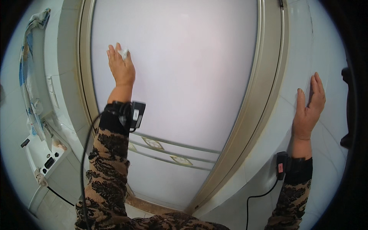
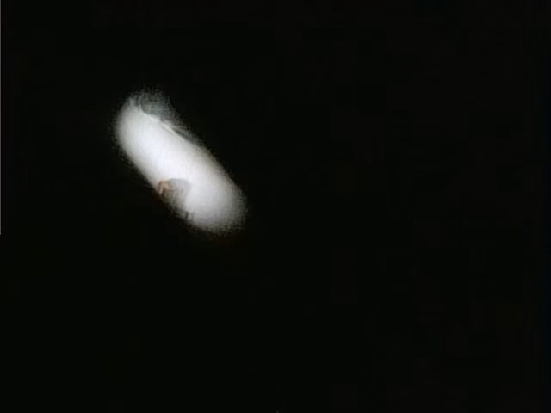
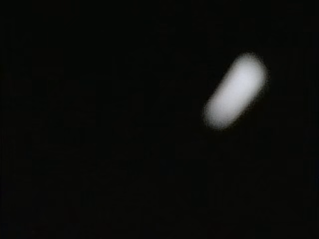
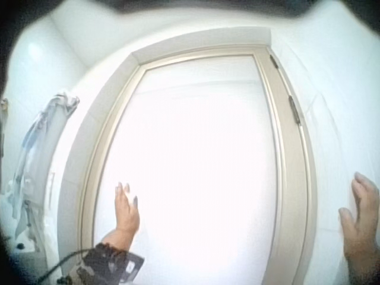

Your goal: The person wipes a frosted glass door with a white cloth, then moves to wipe the side of a bathroom vanity cabinet. The person uses a white cloth to clean the door and cabinet surfaces.

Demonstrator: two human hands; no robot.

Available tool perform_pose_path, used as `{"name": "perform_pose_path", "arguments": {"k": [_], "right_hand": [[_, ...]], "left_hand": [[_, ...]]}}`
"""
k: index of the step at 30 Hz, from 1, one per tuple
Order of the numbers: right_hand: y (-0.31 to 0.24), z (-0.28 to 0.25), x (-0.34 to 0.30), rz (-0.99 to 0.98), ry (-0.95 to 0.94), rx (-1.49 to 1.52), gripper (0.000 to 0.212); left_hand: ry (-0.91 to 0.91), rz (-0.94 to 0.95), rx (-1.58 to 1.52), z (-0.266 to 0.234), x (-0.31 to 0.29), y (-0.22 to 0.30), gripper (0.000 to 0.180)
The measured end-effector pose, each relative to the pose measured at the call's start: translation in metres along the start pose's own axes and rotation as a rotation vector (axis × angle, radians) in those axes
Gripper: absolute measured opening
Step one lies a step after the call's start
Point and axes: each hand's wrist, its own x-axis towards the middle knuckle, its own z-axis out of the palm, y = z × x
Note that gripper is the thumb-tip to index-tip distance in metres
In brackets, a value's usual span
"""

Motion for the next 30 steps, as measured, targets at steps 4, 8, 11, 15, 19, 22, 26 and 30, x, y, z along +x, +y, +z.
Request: {"name": "perform_pose_path", "arguments": {"k": [4, 8, 11, 15, 19, 22, 26, 30], "right_hand": [[0.002, 0.000, 0.000, 0.030, 0.009, 0.074, 0.046], [0.002, 0.002, 0.002, -0.006, 0.025, 0.086, 0.044], [0.002, 0.003, 0.003, -0.013, 0.021, 0.107, 0.043], [0.004, 0.002, 0.002, -0.005, -0.013, 0.026, 0.042], [0.003, 0.003, 0.001, 0.004, 0.010, 0.103, 0.041], [0.000, 0.005, 0.003, 0.024, 0.049, 0.204, 0.042], [-0.005, 0.001, 0.005, 0.003, 0.064, 0.118, 0.044], [-0.005, -0.004, 0.004, 0.003, 0.066, 0.023, 0.040]], "left_hand": [[0.002, 0.215, -0.094, -0.004, -0.013, 0.020, 0.048], [-0.111, 0.398, -0.124, -0.031, -0.081, 0.050, 0.052], [-0.237, 0.350, -0.214, -0.054, -0.126, 0.045, 0.055], [-0.421, 0.374, -0.262, -0.087, -0.204, 0.011, 0.054], [-0.574, 0.315, -0.253, -0.142, -0.300, -0.020, 0.047], [-0.579, 0.310, -0.145, -0.152, -0.336, -0.030, 0.050], [-0.608, 0.405, -0.066, -0.129, -0.293, -0.038, 0.052], [-0.389, 0.425, -0.112, -0.088, -0.189, -0.022, 0.057]]}}
